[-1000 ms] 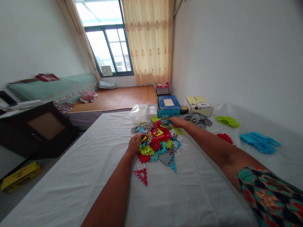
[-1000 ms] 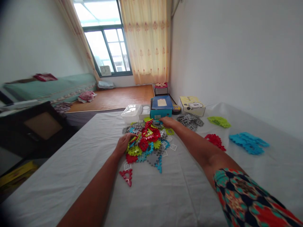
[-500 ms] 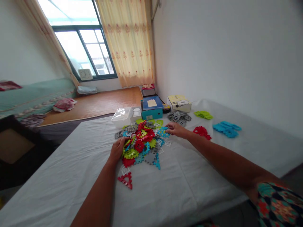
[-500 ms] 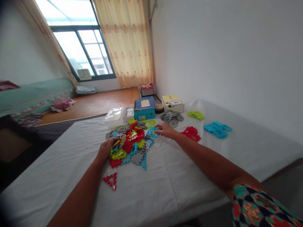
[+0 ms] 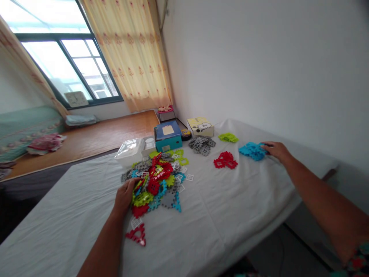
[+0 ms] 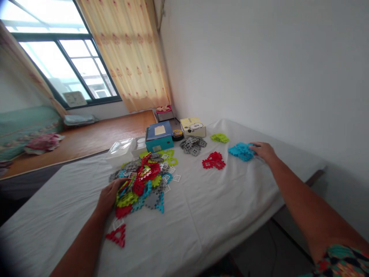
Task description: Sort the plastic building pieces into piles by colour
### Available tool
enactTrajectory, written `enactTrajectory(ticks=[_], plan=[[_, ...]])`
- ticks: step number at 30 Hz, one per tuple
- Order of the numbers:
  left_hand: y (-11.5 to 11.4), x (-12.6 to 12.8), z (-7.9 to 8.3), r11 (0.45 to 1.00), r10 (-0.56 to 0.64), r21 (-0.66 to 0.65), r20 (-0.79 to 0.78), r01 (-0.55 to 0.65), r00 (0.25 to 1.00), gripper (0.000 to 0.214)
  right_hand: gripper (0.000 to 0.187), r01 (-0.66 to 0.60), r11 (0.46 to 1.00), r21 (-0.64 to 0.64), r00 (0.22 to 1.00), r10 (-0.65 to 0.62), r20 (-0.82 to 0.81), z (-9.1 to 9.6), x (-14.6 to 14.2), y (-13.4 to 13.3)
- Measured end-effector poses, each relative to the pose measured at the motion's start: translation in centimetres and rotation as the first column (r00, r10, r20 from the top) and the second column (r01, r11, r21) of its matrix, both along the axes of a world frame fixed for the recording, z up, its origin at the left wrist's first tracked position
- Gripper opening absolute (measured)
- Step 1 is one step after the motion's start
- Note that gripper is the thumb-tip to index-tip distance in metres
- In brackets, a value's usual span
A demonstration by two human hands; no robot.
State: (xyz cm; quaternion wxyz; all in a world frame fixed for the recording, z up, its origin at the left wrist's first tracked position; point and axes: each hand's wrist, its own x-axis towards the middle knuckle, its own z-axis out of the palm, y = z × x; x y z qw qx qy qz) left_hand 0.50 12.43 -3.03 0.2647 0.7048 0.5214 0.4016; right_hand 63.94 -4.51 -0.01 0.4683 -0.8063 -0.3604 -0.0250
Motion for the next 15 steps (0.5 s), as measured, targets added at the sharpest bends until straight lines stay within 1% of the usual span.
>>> enactTrajectory(ticks=[3, 4, 5, 6, 8, 9, 10, 11, 12, 13, 14, 15], plan=[[0.1, -0.1, -0.2, 1.000, 0.011, 0.003, -0.009, -0.011, 1.000, 0.051, 0.032, 0.014, 0.999, 0.052, 0.991, -0.007, -0.134, -1.1, 2.9, 0.1], [0.1, 0.0, -0.3, 1.000, 0.014, 0.005, -0.007, -0.014, 1.000, 0.051, 0.031, 0.026, 0.999, 0.035, 0.990, -0.021, -0.142, -1.3, 3.9, 0.3], [0.1, 0.0, -0.3, 1.000, 0.014, 0.007, -0.007, -0.013, 1.000, 0.051, 0.029, 0.040, 0.999, -0.008, 0.993, -0.040, -0.111, -1.4, 4.7, 0.6], [0.1, 0.0, -0.4, 1.000, 0.012, 0.009, -0.008, -0.012, 1.000, 0.051, 0.027, 0.063, 0.996, -0.061, 0.997, -0.065, -0.039, -1.4, 5.2, 1.0], [0.0, 0.2, -0.5, 1.000, 0.005, 0.018, -0.016, -0.005, 1.000, 0.051, 0.026, 0.125, 0.983, -0.134, 0.980, -0.101, 0.172, -1.0, 5.0, 2.2], [0.0, 0.2, -0.5, 1.000, 0.002, 0.025, -0.020, -0.002, 1.000, 0.051, 0.026, 0.132, 0.983, -0.131, 0.960, -0.094, 0.264, -0.6, 4.0, 3.1], [-0.1, 0.3, -0.5, 0.999, -0.001, 0.032, -0.021, 0.001, 1.000, 0.051, 0.027, 0.102, 0.989, -0.110, 0.941, -0.060, 0.333, -0.2, 2.4, 4.2], [-0.1, 0.3, -0.5, 0.999, -0.003, 0.039, -0.022, 0.004, 1.000, 0.052, 0.028, 0.028, 0.995, -0.091, 0.925, 0.008, 0.379, 0.2, 0.2, 5.3], [-0.1, 0.4, -0.5, 0.999, -0.005, 0.045, -0.024, 0.007, 1.000, 0.052, 0.028, -0.087, 0.992, -0.088, 0.907, 0.116, 0.406, 0.7, -2.5, 6.4], [-0.2, 0.4, -0.4, 0.999, -0.006, 0.052, -0.027, 0.007, 1.000, 0.052, 0.027, -0.244, 0.964, -0.109, 0.869, 0.267, 0.417, 1.0, -5.7, 7.5], [-0.2, 0.4, -0.4, 0.998, -0.006, 0.058, -0.030, 0.007, 1.000, 0.051, 0.028, -0.400, 0.908, -0.126, 0.812, 0.414, 0.410, 1.3, -9.3, 8.5], [-0.2, 0.4, -0.4, 0.998, -0.006, 0.063, -0.032, 0.009, 0.999, 0.051, 0.029, -0.543, 0.827, -0.144, 0.735, 0.552, 0.395, 1.4, -13.0, 9.3]])
